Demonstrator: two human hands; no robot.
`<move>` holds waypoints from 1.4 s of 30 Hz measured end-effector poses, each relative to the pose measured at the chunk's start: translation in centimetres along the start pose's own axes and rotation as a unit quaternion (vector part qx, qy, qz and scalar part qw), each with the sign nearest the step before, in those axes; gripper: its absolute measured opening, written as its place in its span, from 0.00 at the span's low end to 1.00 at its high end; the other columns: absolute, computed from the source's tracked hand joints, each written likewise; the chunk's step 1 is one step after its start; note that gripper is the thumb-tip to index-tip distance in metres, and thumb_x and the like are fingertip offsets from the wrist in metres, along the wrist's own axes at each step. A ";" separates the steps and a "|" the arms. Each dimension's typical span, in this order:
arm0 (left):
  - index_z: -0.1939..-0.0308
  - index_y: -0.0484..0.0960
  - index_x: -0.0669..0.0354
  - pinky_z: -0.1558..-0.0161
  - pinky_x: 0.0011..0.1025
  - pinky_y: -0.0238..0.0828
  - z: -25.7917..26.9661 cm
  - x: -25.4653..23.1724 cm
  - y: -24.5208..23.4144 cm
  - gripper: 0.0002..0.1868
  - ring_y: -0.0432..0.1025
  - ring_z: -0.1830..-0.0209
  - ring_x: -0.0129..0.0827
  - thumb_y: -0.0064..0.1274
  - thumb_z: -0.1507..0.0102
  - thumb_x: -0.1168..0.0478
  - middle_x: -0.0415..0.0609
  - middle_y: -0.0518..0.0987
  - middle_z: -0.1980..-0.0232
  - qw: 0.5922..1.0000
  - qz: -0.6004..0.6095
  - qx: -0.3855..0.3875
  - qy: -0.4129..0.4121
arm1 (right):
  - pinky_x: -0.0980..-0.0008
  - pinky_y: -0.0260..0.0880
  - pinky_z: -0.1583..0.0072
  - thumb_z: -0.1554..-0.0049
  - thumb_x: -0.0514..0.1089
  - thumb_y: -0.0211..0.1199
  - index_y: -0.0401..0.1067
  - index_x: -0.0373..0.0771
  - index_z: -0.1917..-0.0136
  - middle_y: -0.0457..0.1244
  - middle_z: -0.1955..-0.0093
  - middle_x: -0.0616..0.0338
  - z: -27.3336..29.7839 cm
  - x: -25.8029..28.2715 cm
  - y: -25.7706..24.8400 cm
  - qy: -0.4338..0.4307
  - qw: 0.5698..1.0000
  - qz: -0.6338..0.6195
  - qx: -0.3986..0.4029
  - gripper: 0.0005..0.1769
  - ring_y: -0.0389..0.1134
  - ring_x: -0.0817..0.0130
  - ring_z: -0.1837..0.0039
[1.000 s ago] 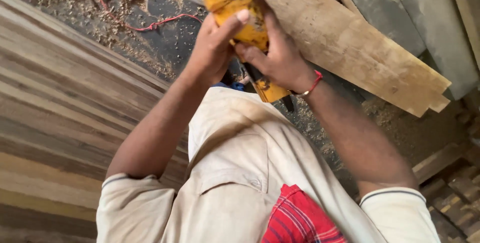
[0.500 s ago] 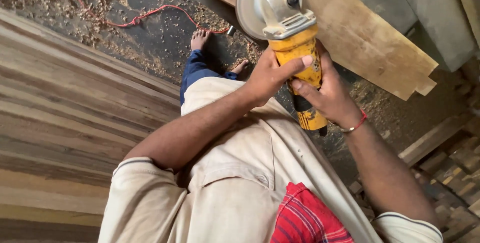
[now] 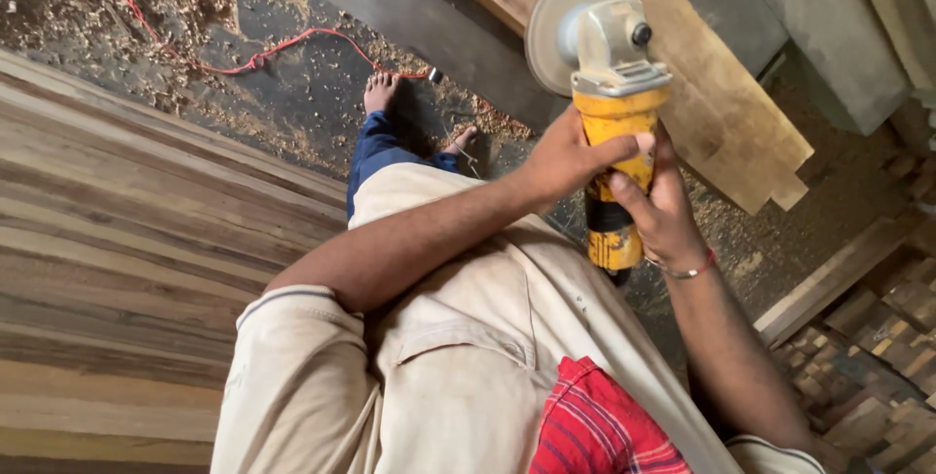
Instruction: The person uses a handheld angle grinder to smooth the surface of a wooden plank resting on a metal workbench. The person moves the tool back and forth along the wood, generating sawdust, while standing barefoot in a workshop environment.
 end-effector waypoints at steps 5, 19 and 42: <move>0.39 0.73 0.64 0.46 0.32 0.77 -1.5 -7.4 -3.8 0.22 0.76 0.48 0.31 0.60 0.33 0.59 0.48 0.80 0.47 0.996 0.025 -0.048 0.071 | 0.62 0.58 0.20 0.32 0.48 0.62 0.45 0.37 0.15 0.52 0.20 0.56 -7.5 1.0 2.5 -0.045 0.998 0.024 0.032 0.41 0.54 0.64 0.19; 0.37 0.73 0.64 0.43 0.32 0.76 -1.5 -15.7 -6.1 0.23 0.75 0.46 0.30 0.59 0.33 0.58 0.48 0.79 0.44 0.993 0.009 -0.073 0.097 | 0.63 0.57 0.21 0.33 0.46 0.60 0.43 0.37 0.15 0.52 0.20 0.55 -13.7 6.2 6.6 -0.019 0.992 0.077 0.094 0.42 0.54 0.65 0.19; 0.38 0.75 0.67 0.44 0.31 0.76 -2.2 -16.0 -7.1 0.23 0.75 0.47 0.31 0.59 0.31 0.56 0.49 0.80 0.46 0.999 -0.028 -0.018 0.037 | 0.61 0.55 0.22 0.34 0.46 0.60 0.44 0.34 0.16 0.52 0.21 0.51 -13.8 5.3 6.8 -0.032 0.990 0.131 0.031 0.41 0.53 0.62 0.19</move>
Point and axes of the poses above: each hand's wrist, its own z-axis away from the middle knuckle, its own y-axis out of the palm, x = y × z, the point moved 5 cm from there along -z, towards the middle knuckle
